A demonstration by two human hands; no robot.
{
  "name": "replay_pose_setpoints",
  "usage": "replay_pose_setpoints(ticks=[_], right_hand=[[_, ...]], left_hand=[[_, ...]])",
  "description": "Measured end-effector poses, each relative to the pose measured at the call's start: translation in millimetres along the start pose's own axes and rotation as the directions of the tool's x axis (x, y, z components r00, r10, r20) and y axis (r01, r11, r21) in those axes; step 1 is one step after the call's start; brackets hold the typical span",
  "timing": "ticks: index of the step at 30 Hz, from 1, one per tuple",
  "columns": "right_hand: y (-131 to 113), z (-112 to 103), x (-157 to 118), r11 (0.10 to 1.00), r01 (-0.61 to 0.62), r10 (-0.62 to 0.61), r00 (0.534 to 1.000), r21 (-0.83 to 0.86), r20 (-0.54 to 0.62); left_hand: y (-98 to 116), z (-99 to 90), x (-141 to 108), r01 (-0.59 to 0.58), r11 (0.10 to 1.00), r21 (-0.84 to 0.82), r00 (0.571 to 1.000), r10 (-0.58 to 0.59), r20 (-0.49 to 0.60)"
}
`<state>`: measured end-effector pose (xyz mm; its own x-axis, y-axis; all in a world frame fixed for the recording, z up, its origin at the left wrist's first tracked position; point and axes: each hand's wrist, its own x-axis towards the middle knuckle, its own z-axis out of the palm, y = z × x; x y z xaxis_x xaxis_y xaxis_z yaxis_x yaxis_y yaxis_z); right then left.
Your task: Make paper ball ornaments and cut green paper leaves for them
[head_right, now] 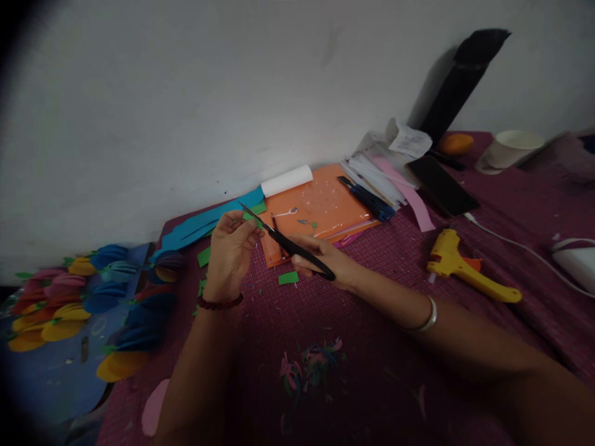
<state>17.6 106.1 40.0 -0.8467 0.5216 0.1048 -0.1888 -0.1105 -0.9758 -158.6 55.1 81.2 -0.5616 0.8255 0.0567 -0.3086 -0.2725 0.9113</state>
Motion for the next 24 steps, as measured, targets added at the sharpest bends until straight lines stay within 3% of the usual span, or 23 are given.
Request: replay_pose_setpoints(ticks=[15, 24], right_hand=[[1.2, -0.6, 0.1, 0.999, -0.024, 0.023, 1.0, 0.041, 0.002], [4.6, -2.4, 0.0, 0.998, -0.037, 0.038, 0.999, 0.056, -0.02]], left_hand=[[-0.5, -2.7, 2.4, 0.008, 1.0, 0.025, 1.0, -0.008, 0.007], [-0.5, -4.7, 4.7, 0.12, 0.991, -0.066, 0.991, -0.116, 0.068]])
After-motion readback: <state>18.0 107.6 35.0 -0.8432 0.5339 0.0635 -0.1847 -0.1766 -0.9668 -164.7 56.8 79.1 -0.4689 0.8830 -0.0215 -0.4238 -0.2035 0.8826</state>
